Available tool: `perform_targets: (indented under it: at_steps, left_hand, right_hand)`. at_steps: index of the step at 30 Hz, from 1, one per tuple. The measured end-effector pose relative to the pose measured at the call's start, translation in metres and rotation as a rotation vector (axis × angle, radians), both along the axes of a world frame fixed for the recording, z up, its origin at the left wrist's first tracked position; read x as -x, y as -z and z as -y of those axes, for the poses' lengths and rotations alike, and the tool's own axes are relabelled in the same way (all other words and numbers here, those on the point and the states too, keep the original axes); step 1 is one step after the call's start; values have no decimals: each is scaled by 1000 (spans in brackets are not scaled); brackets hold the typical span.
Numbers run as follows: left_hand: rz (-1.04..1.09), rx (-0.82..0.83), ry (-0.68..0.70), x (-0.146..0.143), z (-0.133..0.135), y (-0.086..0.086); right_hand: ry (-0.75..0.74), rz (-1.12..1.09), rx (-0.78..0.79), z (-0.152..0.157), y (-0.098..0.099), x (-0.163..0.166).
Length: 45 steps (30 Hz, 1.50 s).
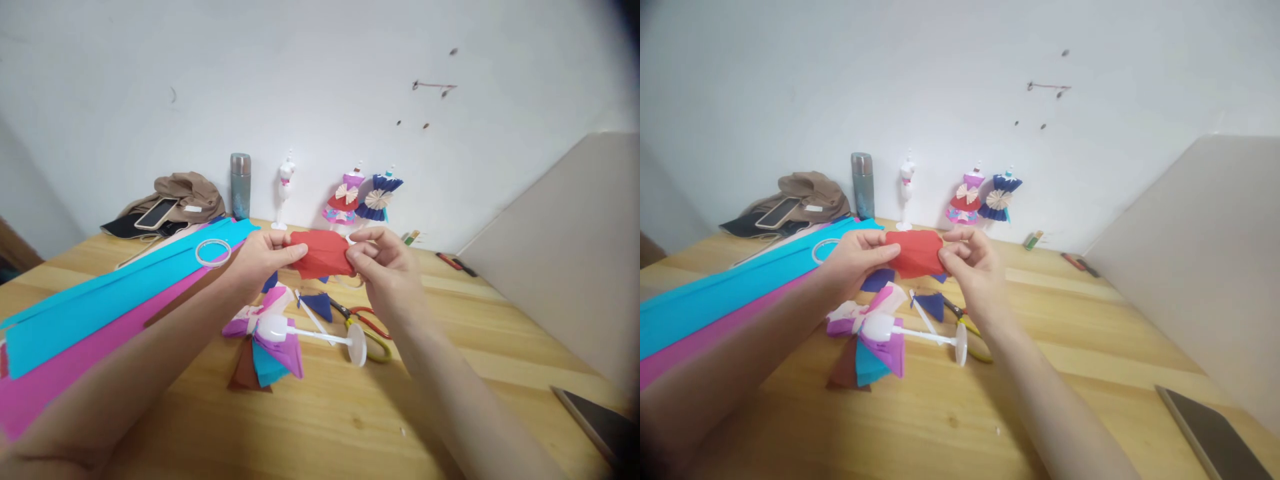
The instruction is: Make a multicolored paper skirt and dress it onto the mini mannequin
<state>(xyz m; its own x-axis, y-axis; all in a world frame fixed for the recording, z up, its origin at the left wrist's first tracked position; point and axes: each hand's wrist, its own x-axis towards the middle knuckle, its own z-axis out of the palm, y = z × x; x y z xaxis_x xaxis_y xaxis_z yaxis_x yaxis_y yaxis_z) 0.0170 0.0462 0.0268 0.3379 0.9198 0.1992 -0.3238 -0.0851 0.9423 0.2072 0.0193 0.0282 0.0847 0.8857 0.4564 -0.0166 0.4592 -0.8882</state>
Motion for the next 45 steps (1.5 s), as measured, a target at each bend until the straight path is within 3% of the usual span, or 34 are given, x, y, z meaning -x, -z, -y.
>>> perform_targets:
  at_steps: [8, 15, 25, 30, 33, 35, 38, 45]
  left_hand:
    - [18, -18, 7, 1, 4, -3]
    - [-1, -40, 24, 1, 7, -2]
    - [-65, -97, 41, 12, 6, -7]
    - [-245, -339, 53, 18, 2, -11]
    - [-398, -609, -80, 16, 2, -10]
    - [-440, -702, -151, 12, 5, -10]
    - [-389, -640, -195, 4, 13, -10]
    - [-324, -240, -166, -1, 16, -12]
  right_hand:
    - [-119, 157, -112, 6, 0, -6]
    - [103, 307, -222, 7, 7, -4]
    - [105, 323, -205, 11, 3, -5]
    - [114, 310, -217, 10, 4, -6]
    - [125, 313, -211, 11, 4, -6]
    - [117, 314, -208, 11, 4, -5]
    - [86, 316, -213, 11, 3, -4]
    - [132, 392, -247, 9, -6, -9]
